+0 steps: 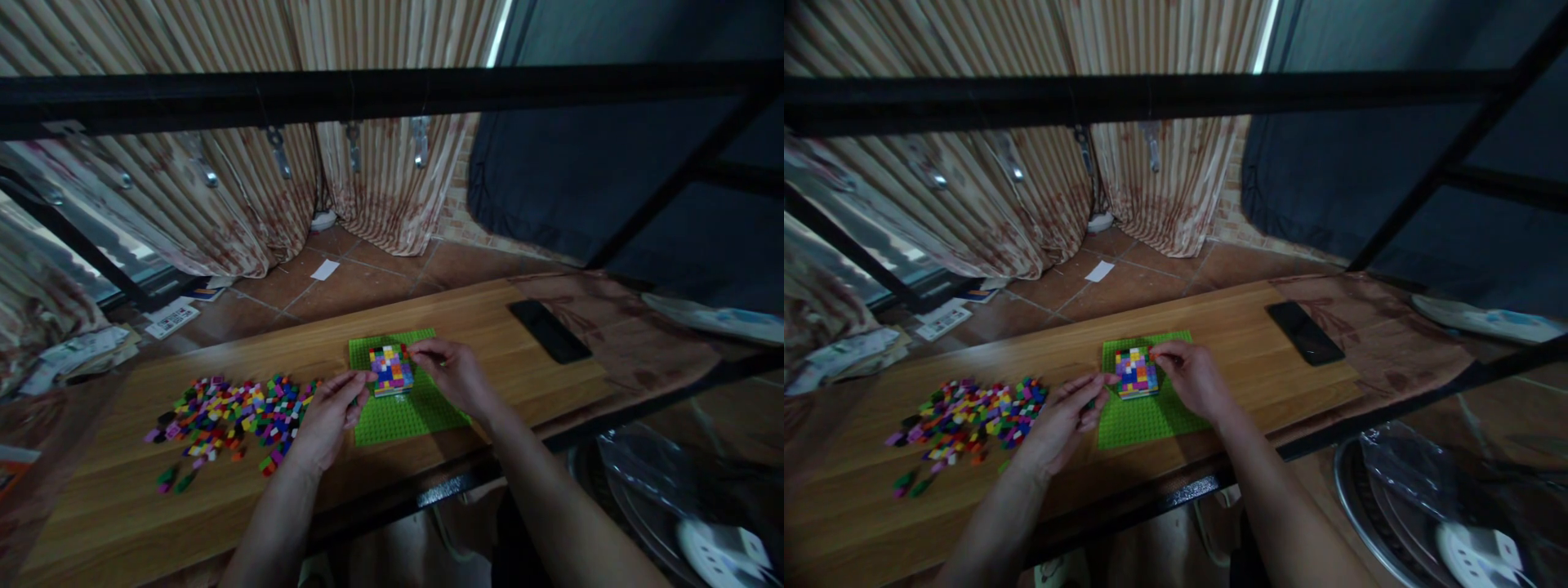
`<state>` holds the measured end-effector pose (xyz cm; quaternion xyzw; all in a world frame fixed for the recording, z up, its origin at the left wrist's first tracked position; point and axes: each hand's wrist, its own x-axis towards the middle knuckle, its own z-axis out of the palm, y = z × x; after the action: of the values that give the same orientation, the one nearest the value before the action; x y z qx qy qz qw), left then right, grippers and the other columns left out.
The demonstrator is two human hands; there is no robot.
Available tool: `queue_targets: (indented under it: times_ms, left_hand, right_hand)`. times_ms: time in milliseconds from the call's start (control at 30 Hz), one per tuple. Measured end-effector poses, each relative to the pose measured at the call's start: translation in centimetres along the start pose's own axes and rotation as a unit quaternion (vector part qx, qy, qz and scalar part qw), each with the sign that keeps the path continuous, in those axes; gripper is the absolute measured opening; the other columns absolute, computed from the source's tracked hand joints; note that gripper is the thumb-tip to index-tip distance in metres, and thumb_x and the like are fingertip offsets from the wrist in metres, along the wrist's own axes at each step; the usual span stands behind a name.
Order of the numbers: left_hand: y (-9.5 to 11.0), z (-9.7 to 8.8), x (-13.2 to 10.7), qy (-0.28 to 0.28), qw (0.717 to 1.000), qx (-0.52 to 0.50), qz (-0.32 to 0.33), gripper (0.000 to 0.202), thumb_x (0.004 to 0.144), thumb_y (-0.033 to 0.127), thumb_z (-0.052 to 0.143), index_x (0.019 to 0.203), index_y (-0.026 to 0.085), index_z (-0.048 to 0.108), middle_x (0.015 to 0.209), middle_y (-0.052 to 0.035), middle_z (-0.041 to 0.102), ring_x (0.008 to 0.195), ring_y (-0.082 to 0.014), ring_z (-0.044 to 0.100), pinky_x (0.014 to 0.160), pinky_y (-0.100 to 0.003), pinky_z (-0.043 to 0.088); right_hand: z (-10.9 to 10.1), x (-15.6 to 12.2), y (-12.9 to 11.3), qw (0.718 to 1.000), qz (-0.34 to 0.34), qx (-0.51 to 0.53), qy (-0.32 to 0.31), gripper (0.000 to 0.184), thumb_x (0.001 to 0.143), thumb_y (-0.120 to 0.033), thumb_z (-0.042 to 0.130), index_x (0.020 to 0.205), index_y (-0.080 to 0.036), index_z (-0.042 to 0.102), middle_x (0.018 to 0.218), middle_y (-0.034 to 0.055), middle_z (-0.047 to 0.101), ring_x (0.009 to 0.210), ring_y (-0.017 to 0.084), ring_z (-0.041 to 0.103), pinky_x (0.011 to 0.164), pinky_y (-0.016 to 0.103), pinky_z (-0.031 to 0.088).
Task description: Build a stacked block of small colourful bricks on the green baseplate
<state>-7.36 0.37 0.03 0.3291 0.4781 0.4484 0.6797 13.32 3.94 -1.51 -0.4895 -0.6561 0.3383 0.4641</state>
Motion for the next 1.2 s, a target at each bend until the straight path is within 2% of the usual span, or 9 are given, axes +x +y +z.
queue_targets:
  times_ms: [100,200,367,633,733,933,1067,1200]
  left_hand:
    - [0.0,0.0,0.1,0.014,1.000,0.013,-0.001,0.037,0.066,0.041,0.078,0.087,0.011,0.072,0.058,0.0051,0.043,0.044,-0.0012,0.027,0.042,-0.019,0.010]
    - [0.0,0.0,0.1,0.018,1.000,0.020,-0.003,0.037,0.066,0.042,0.077,0.087,0.011,0.072,0.058,0.0049,0.044,0.044,-0.0012,0.027,0.043,-0.019,0.011]
    - [-0.2,-0.2,0.2,0.011,1.000,0.024,0.000,0.037,0.068,0.042,0.076,0.089,0.012,0.072,0.058,0.0051,0.044,0.045,-0.0016,0.028,0.043,-0.019,0.012]
    - [-0.2,-0.3,0.2,0.016,1.000,0.022,-0.004,0.039,0.066,0.043,0.077,0.089,0.012,0.072,0.057,0.0052,0.044,0.044,-0.0020,0.027,0.043,-0.020,0.011]
    - [-0.1,-0.2,0.1,0.019,1.000,0.023,-0.006,0.039,0.065,0.043,0.077,0.087,0.011,0.072,0.058,0.0049,0.045,0.043,-0.0017,0.027,0.043,-0.020,0.011]
    - [-0.2,-0.3,0.2,0.023,0.999,0.024,-0.004,0.037,0.066,0.043,0.076,0.087,0.012,0.072,0.058,0.0052,0.045,0.042,-0.0005,0.026,0.042,-0.020,0.011]
    - [-0.3,-0.3,0.2,0.026,0.999,0.026,-0.006,0.039,0.065,0.043,0.077,0.087,0.012,0.072,0.059,0.0049,0.045,0.042,-0.0005,0.027,0.042,-0.019,0.011]
    - [-0.2,-0.1,0.1,0.033,0.999,0.029,-0.008,0.041,0.063,0.045,0.079,0.084,0.011,0.072,0.059,0.0043,0.046,0.043,-0.0008,0.029,0.043,-0.019,0.011]
  right_hand:
    - [0.2,0.0,0.0,0.999,-0.031,-0.021,-0.006,0.013,0.084,-0.026,0.061,0.084,-0.022,0.074,0.084,0.0047,0.070,0.080,0.019,0.064,0.074,0.033,0.048]
    - [0.5,0.0,0.2,0.999,-0.031,-0.001,0.015,0.011,0.082,-0.026,0.064,0.082,-0.024,0.075,0.085,0.0044,0.065,0.082,0.018,0.061,0.073,0.032,0.048]
    - [1.2,0.2,1.2,0.999,0.020,0.045,0.018,0.009,0.076,-0.027,0.070,0.082,-0.026,0.077,0.086,0.0028,0.059,0.081,0.017,0.056,0.072,0.033,0.047]
    - [2.2,0.7,2.5,0.988,0.085,0.126,0.037,0.010,0.063,-0.029,0.079,0.073,-0.028,0.077,0.089,0.0021,0.065,0.090,0.020,0.058,0.090,0.039,0.044]
    - [2.4,0.8,2.3,0.974,0.121,0.185,0.042,0.014,0.058,-0.029,0.083,0.070,-0.026,0.077,0.090,0.0020,0.068,0.090,0.019,0.060,0.090,0.038,0.045]
    - [2.7,1.0,1.5,0.924,0.208,0.318,0.040,0.032,0.044,-0.026,0.088,0.073,-0.022,0.075,0.070,-0.0024,0.069,0.065,0.013,0.059,0.069,0.032,0.050]
    - [2.8,1.2,1.4,0.903,0.243,0.352,0.049,0.037,0.041,-0.021,0.088,0.075,-0.021,0.073,0.072,-0.0027,0.069,0.065,0.012,0.060,0.067,0.030,0.050]
    - [2.9,1.1,1.5,0.894,0.262,0.359,0.049,0.037,0.044,-0.020,0.088,0.077,-0.021,0.072,0.073,-0.0031,0.068,0.064,0.012,0.061,0.064,0.029,0.051]
